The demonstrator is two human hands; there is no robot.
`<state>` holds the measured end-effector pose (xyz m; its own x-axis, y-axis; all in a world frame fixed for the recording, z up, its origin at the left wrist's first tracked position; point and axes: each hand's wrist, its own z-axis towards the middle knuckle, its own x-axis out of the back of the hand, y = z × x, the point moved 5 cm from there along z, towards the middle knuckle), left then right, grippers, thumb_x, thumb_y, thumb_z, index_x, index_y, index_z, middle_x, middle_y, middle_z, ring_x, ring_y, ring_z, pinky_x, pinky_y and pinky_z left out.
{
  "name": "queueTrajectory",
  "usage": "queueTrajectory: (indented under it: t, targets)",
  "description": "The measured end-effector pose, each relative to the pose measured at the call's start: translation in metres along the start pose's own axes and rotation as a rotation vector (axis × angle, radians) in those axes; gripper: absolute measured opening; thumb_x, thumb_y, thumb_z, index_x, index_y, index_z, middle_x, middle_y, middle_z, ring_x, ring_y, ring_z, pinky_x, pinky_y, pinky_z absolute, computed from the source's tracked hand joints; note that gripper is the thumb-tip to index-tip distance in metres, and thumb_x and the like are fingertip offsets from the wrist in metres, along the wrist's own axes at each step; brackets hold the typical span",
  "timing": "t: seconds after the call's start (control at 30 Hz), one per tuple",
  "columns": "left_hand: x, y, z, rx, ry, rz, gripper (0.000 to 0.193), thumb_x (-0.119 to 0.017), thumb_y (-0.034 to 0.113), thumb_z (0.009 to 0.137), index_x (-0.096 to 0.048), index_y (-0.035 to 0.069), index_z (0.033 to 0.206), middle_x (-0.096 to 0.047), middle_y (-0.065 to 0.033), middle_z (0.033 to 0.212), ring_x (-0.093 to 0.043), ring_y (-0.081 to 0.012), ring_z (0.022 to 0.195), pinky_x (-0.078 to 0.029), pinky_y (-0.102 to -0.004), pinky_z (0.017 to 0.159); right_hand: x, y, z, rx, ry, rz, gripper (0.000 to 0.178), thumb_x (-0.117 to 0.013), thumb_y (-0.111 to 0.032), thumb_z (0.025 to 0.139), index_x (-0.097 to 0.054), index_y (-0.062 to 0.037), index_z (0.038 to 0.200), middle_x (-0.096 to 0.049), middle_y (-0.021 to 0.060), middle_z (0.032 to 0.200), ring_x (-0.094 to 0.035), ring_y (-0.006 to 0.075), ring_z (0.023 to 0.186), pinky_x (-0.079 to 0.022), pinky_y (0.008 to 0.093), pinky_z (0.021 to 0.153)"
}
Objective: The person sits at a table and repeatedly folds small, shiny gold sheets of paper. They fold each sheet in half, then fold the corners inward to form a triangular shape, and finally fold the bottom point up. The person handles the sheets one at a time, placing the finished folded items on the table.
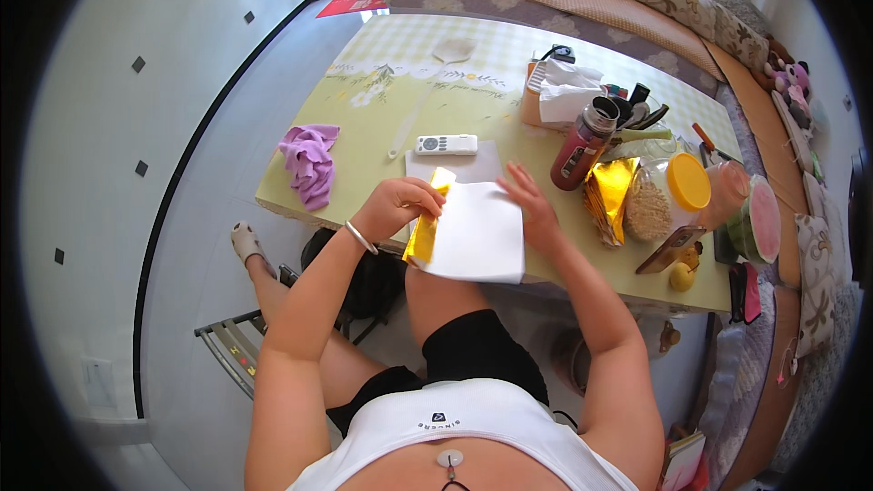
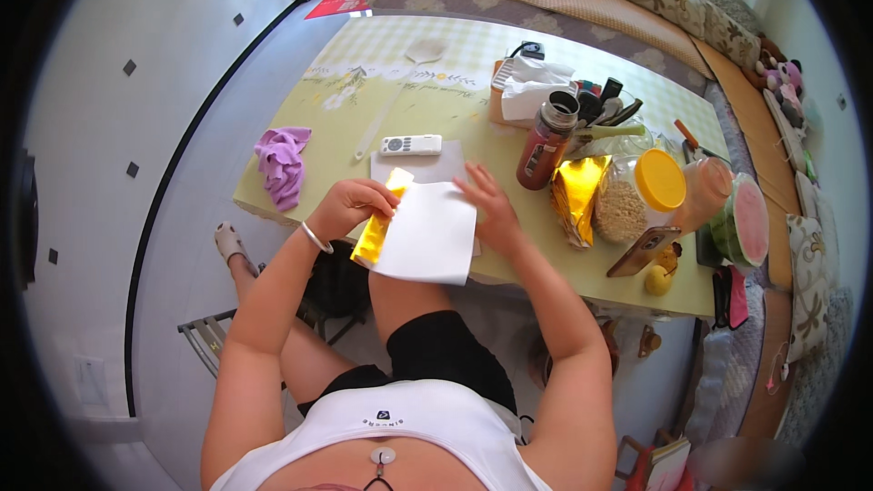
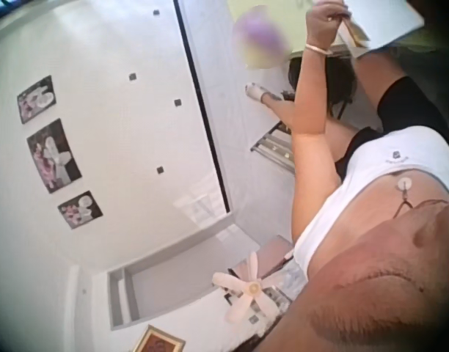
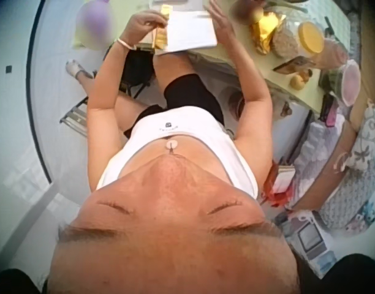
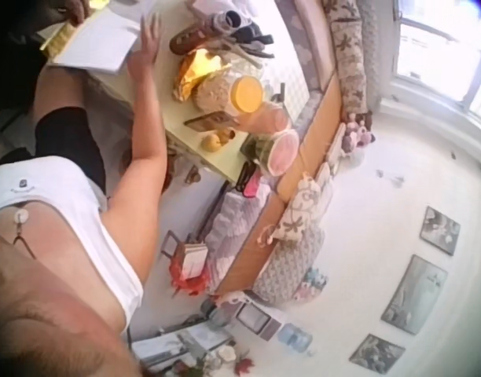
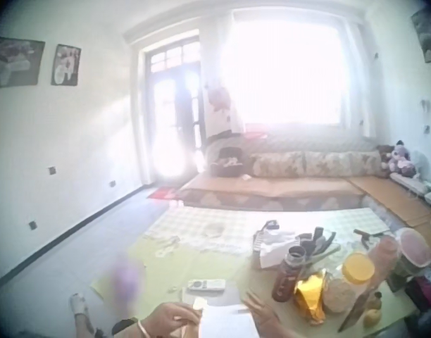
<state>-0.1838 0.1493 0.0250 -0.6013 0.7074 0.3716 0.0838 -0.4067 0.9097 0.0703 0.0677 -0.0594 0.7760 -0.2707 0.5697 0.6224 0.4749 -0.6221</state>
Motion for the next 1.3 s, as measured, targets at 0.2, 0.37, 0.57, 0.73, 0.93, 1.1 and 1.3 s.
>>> queueTrajectory:
  t: [0.2, 0.37, 0.57, 0.73, 0.93, 1.1, 1.3]
  targets:
    - [-0.003, -0.05, 0.009, 0.153, -0.129, 0.089, 0.018, -0.071, 0.007, 0.083, -0.076, 0.001, 0.099, -0.073, -0.015, 0.119, -0.058, -0.0307, 0.13, -0.044, -0.0421, 0.111, -0.01, -0.072, -0.012, 0.297, -0.14, -0.426, 0.03, -0.071, -0.008, 0.07, -0.072, -0.0114, 0.1, -0.066, 0.0123, 0.128, -0.059, 0.029, 0.124, -0.048, 0.0451, 0.102]
    - [-0.059, 0.023, -0.009, -0.203, -0.112, 0.6, 0.053, -0.083, 0.038, 0.078, -0.069, 0.0, 0.112, -0.067, -0.019, 0.122, -0.059, -0.0386, 0.124, -0.044, -0.0469, 0.108, -0.03, -0.071, -0.028, 0.027, -0.251, -0.577, 0.009, -0.065, -0.013, 0.075, -0.063, -0.0073, 0.081, -0.065, 0.0077, 0.09, -0.067, 0.027, 0.094, -0.053, 0.0396, 0.075]
    - [-0.071, -0.009, -0.05, -0.157, 0.059, 0.798, 0.031, -0.079, 0.02, 0.071, -0.071, 0.002, 0.096, -0.059, -0.0302, 0.132, -0.057, -0.0459, 0.124, -0.044, -0.0517, 0.109, -0.025, -0.083, -0.014, 0.084, -0.169, -0.422, 0.01, -0.072, -0.01, 0.07, -0.068, -0.0083, 0.078, -0.068, 0.0147, 0.116, -0.062, 0.0322, 0.118, -0.053, 0.0425, 0.088]
    - [-0.043, -0.046, -0.041, 0.055, 0.028, 0.568, 0.018, -0.075, 0.02, 0.084, -0.076, 0.006, 0.096, -0.057, -0.0321, 0.135, -0.053, -0.0478, 0.126, -0.044, -0.0472, 0.107, -0.023, -0.045, -0.009, -0.094, -0.194, -0.102, 0.013, -0.077, -0.018, 0.081, -0.073, -0.005, 0.081, -0.065, 0.0185, 0.128, -0.056, 0.0347, 0.13, -0.05, 0.0427, 0.098]
    - [-0.019, -0.078, -0.035, 0.196, 0.323, 0.371, 0.022, -0.076, 0.019, 0.084, -0.073, -0.002, 0.09, -0.07, -0.0172, 0.104, -0.064, -0.0335, 0.102, -0.05, -0.0397, 0.092, -0.018, -0.004, -0.004, -0.533, -0.04, 0.203, 0.022, -0.079, -0.019, 0.082, -0.068, 0.0002, 0.078, -0.071, 0.0124, 0.099, -0.064, 0.0305, 0.1, -0.051, 0.0431, 0.086]
    - [-0.02, -0.076, -0.024, 0.212, 0.456, 0.708, 0.021, -0.079, 0.02, 0.077, -0.071, 0.001, 0.082, -0.064, -0.0136, 0.086, -0.06, -0.0336, 0.087, -0.049, -0.0432, 0.081, -0.024, -0.001, -0.005, -0.298, 0.195, -0.143, 0.023, -0.081, -0.014, 0.072, -0.061, -0.0021, 0.068, -0.068, 0.0099, 0.089, -0.062, 0.0304, 0.091, -0.05, 0.0425, 0.081]
    - [-0.042, -0.037, -0.022, -0.109, 0.467, 0.932, 0.046, -0.08, 0.018, 0.076, -0.065, 0.001, 0.115, -0.065, -0.0168, 0.118, -0.06, -0.0357, 0.111, -0.048, -0.0442, 0.097, -0.027, -0.007, -0.008, -0.29, 0.248, -0.227, 0.022, -0.08, -0.011, 0.07, -0.06, -0.0047, 0.066, -0.068, 0.009, 0.094, -0.062, 0.0316, 0.095, -0.049, 0.0438, 0.084]
